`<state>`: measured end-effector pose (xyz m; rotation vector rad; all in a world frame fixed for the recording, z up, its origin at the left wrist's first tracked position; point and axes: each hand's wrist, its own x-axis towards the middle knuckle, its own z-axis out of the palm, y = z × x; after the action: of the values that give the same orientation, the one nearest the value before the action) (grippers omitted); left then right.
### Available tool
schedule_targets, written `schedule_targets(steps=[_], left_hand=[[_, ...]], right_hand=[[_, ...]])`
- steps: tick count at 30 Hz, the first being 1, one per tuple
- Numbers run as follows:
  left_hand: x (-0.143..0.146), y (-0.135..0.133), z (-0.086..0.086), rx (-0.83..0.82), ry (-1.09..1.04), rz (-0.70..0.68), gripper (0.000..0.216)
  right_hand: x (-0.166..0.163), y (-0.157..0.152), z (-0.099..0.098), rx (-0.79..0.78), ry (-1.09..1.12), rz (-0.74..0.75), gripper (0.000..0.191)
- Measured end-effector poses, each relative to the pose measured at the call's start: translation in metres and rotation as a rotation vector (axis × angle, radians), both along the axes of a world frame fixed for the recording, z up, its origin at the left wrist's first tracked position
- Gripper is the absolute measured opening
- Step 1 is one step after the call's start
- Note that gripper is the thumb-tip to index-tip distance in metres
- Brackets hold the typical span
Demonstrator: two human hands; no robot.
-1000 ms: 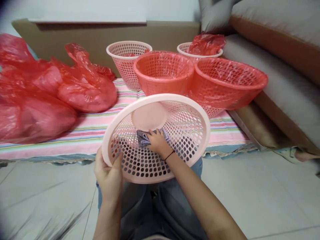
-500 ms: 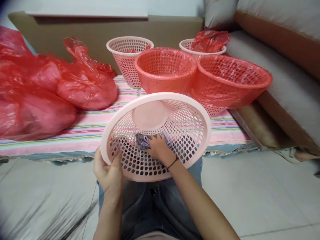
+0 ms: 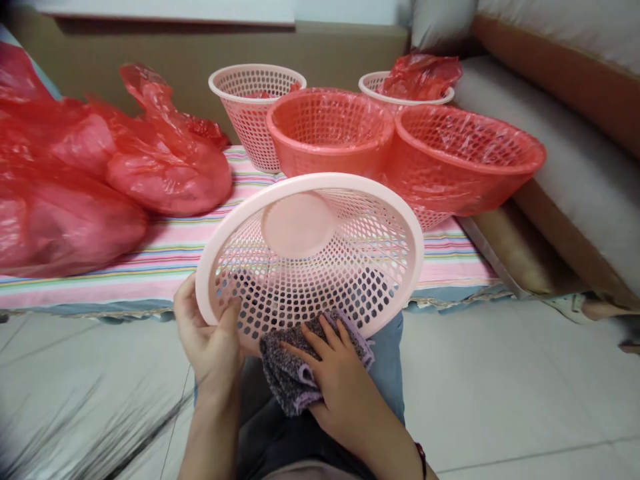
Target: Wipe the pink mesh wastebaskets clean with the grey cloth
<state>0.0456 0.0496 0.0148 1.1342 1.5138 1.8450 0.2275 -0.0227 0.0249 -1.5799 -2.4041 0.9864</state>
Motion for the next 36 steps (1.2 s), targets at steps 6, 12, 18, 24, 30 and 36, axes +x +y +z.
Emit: schedule_targets(steps=[6, 12, 18, 24, 30, 36], left_hand=[[-0.002, 0.007, 0.016, -0.002, -0.007, -0.042, 0.057], [-0.008, 0.019, 0.026, -0.024, 0.059, -0.149, 0.051], [-0.03, 0.027, 0.052, 0.036, 0.337, -0.334, 0.048], [-0.038, 0.033, 0.078, 0.087, 0.567, -0.532, 0.058], [-0.03, 0.037, 0.095, 0.087, 0.578, -0.59, 0.061], [-0.026, 0.035, 0.107, 0.101, 0.687, -0.67, 0.062]], right_hand=[[0.003, -0.008, 0.016, -0.094, 0.029, 0.053, 0.098], [-0.003, -0.006, 0.02, -0.105, 0.062, 0.057, 0.096], [-0.003, -0.01, 0.021, -0.088, 0.259, 0.117, 0.077], [-0.001, 0.007, 0.009, 0.032, 0.562, -0.133, 0.064], [-0.013, 0.106, -0.008, 0.424, 0.174, -0.254, 0.057], [-0.044, 0.186, -0.049, 0.425, 0.018, -0.319, 0.055]])
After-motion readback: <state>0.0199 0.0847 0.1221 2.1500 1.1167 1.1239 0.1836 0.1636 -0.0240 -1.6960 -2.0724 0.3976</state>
